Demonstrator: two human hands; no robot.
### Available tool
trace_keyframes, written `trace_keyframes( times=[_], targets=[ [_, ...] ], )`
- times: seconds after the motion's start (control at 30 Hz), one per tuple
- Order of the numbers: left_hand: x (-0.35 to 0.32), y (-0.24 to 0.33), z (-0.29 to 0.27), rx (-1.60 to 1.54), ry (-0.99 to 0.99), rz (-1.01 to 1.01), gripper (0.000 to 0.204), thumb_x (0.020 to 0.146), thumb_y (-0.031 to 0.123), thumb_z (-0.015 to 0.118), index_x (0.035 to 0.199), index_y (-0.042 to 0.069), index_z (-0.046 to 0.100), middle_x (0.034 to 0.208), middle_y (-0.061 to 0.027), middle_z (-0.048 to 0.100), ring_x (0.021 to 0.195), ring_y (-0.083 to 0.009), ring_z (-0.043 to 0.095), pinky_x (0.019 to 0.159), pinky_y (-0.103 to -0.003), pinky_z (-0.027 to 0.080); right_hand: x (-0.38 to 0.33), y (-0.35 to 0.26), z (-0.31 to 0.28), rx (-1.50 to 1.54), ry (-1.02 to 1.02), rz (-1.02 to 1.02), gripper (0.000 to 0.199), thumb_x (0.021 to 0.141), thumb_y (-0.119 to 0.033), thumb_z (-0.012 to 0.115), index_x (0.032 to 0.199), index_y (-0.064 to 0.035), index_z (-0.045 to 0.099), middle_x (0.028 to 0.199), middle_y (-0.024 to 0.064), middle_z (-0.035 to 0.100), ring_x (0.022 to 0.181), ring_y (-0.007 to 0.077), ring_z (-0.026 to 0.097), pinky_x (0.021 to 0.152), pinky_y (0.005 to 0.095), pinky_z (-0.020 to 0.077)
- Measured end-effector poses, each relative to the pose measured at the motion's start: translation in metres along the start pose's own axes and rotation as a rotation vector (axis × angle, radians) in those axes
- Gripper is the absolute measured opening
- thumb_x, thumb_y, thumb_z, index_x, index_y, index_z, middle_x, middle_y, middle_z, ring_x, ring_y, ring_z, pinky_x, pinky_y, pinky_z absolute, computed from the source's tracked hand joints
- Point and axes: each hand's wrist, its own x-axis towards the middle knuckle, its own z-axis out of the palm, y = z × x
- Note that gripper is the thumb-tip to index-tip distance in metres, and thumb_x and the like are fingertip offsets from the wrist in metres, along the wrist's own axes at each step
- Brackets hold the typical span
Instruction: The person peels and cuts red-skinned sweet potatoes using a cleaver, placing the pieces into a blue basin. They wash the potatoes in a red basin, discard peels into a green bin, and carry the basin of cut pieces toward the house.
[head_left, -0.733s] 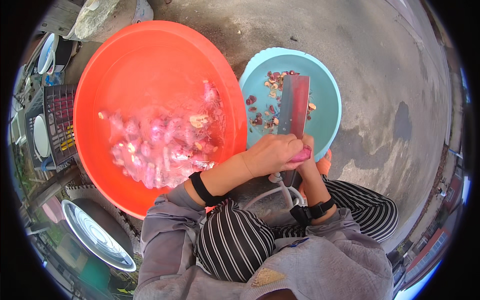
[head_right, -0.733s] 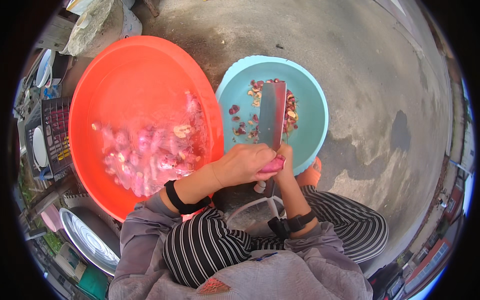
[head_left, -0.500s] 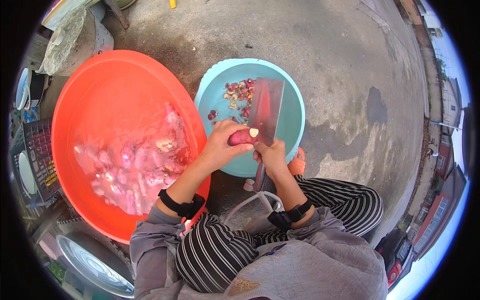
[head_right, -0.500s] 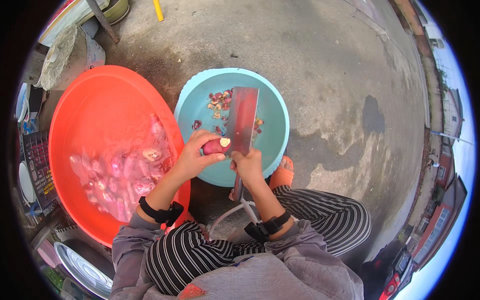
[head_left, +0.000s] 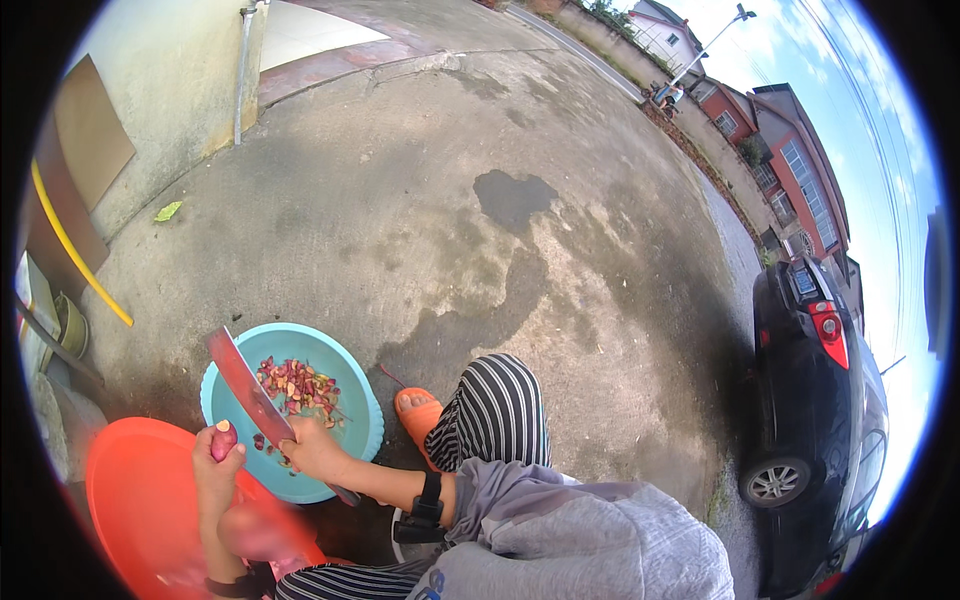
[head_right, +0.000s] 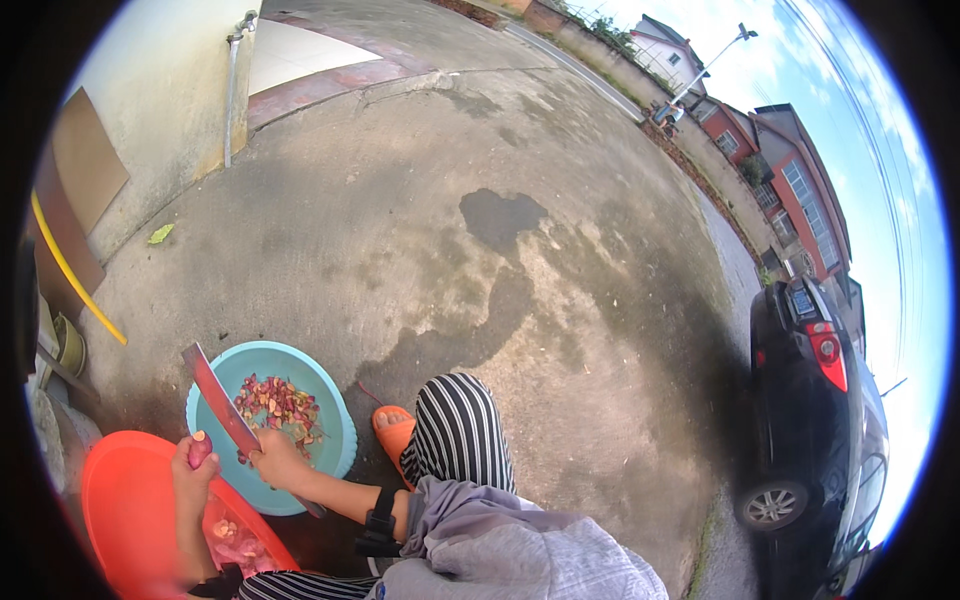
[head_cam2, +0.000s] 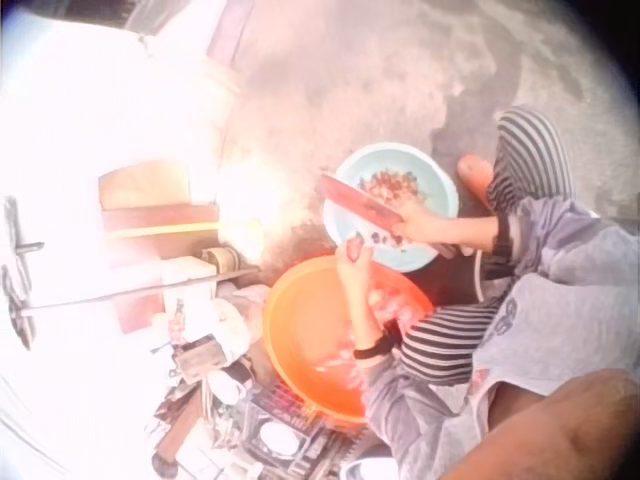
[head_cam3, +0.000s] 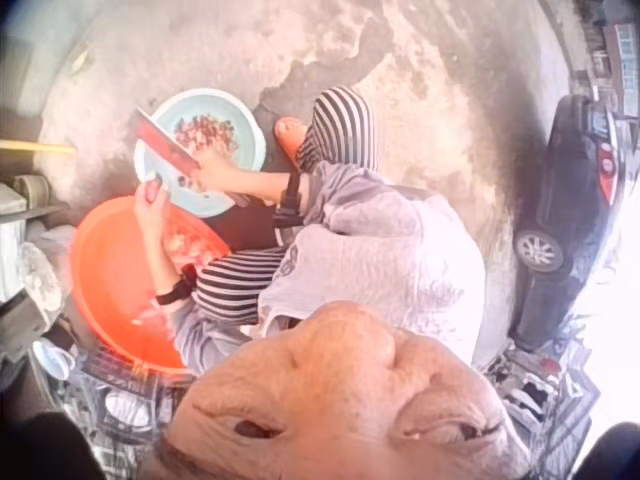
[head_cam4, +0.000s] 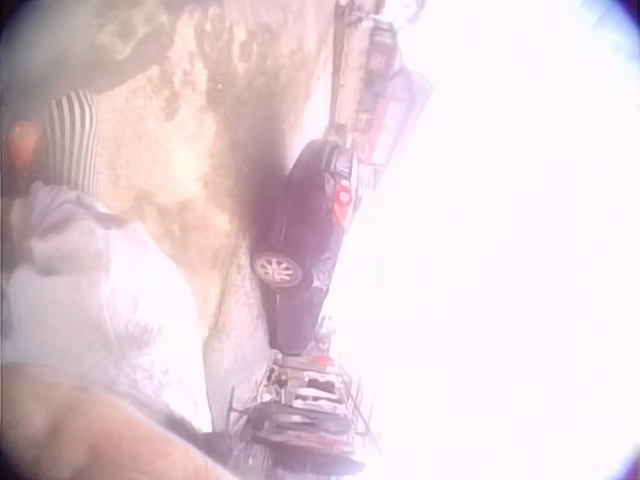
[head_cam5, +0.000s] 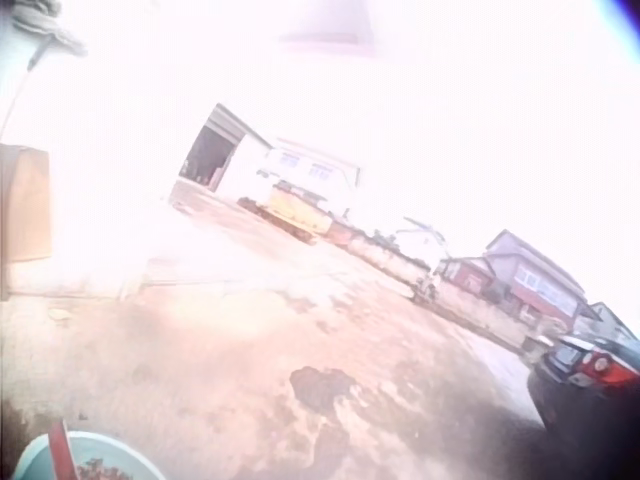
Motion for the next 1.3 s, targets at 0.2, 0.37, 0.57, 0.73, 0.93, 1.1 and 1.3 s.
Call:
trace_keyframes(
  times=[0.2,0.37,0.57,0.73,0.93,1.1,1.3],
  targets=[
    [-0.025,0.031,0.018,0.160,0.032,0.012,0.029,0.081,0.008,0.067,0.106,0.001,0.056,0.080,-0.0021,0.057,0.059,-0.0096,0.052,0.052,-0.025,0.046,-0.026,-0.027,-0.018,-0.022,-0.020,-0.120,0.008,0.085,-0.001,0.052,0.089,0.0024,0.058,0.062,0.0064,0.056,0.048,0.0142,0.057,0.047,0.0329,0.0455],
    [-0.038,0.037,0.016,0.169,0.014,-0.061,0.030,0.081,0.008,0.069,0.107,0.002,0.056,0.082,-0.0018,0.058,0.064,-0.0092,0.052,0.055,-0.024,0.046,-0.038,-0.031,-0.028,0.015,-0.059,-0.073,0.009,0.085,-0.002,0.052,0.088,0.0027,0.059,0.061,0.0070,0.057,0.048,0.0157,0.058,0.047,0.0335,0.0456],
    [-0.039,0.088,0.002,0.342,0.055,0.080,0.036,0.080,0.013,0.070,0.111,0.004,0.055,0.088,-0.0014,0.056,0.075,-0.0100,0.053,0.061,-0.025,0.047,-0.043,-0.034,-0.030,0.011,-0.098,-0.109,0.012,0.085,-0.003,0.052,0.088,0.0042,0.061,0.061,0.0110,0.058,0.049,0.0178,0.059,0.049,0.0355,0.0468],
    [-0.056,0.143,0.015,0.342,0.074,0.128,0.036,0.080,0.015,0.070,0.111,0.006,0.056,0.088,-0.0003,0.055,0.074,-0.0090,0.052,0.060,-0.024,0.046,-0.046,-0.032,-0.036,-0.138,-0.012,-0.265,0.013,0.084,-0.006,0.053,0.087,0.0038,0.062,0.066,0.0178,0.060,0.058,0.0270,0.062,0.056,0.0401,0.0485],
    [-0.082,0.188,0.066,0.144,-0.010,0.189,0.035,0.082,0.018,0.073,0.110,0.007,0.056,0.081,0.0017,0.057,0.069,-0.0077,0.054,0.059,-0.022,0.046,-0.037,-0.009,-0.047,-0.023,-0.084,-0.016,0.014,0.082,-0.006,0.055,0.085,0.0038,0.064,0.069,0.0235,0.064,0.058,0.0363,0.065,0.054,0.0434,0.0494],
    [-0.093,0.195,0.118,-0.169,-0.023,0.137,0.033,0.085,0.022,0.071,0.109,0.005,0.056,0.080,-0.0016,0.060,0.064,-0.0105,0.058,0.053,-0.023,0.047,-0.029,0.007,-0.052,-0.005,-0.105,0.137,0.015,0.083,-0.005,0.055,0.087,0.0014,0.067,0.063,0.0150,0.063,0.042,0.0246,0.060,0.040,0.0360,0.0454],
    [-0.102,0.219,0.166,-0.439,-0.073,0.135,0.034,0.090,0.029,0.065,0.111,0.005,0.055,0.081,-0.0028,0.058,0.062,-0.0114,0.058,0.045,-0.023,0.048,-0.038,0.000,-0.061,0.117,-0.141,0.180,0.014,0.083,-0.005,0.055,0.087,0.0014,0.067,0.064,0.0118,0.063,0.044,0.0205,0.060,0.039,0.0342,0.0439]
  ],
)
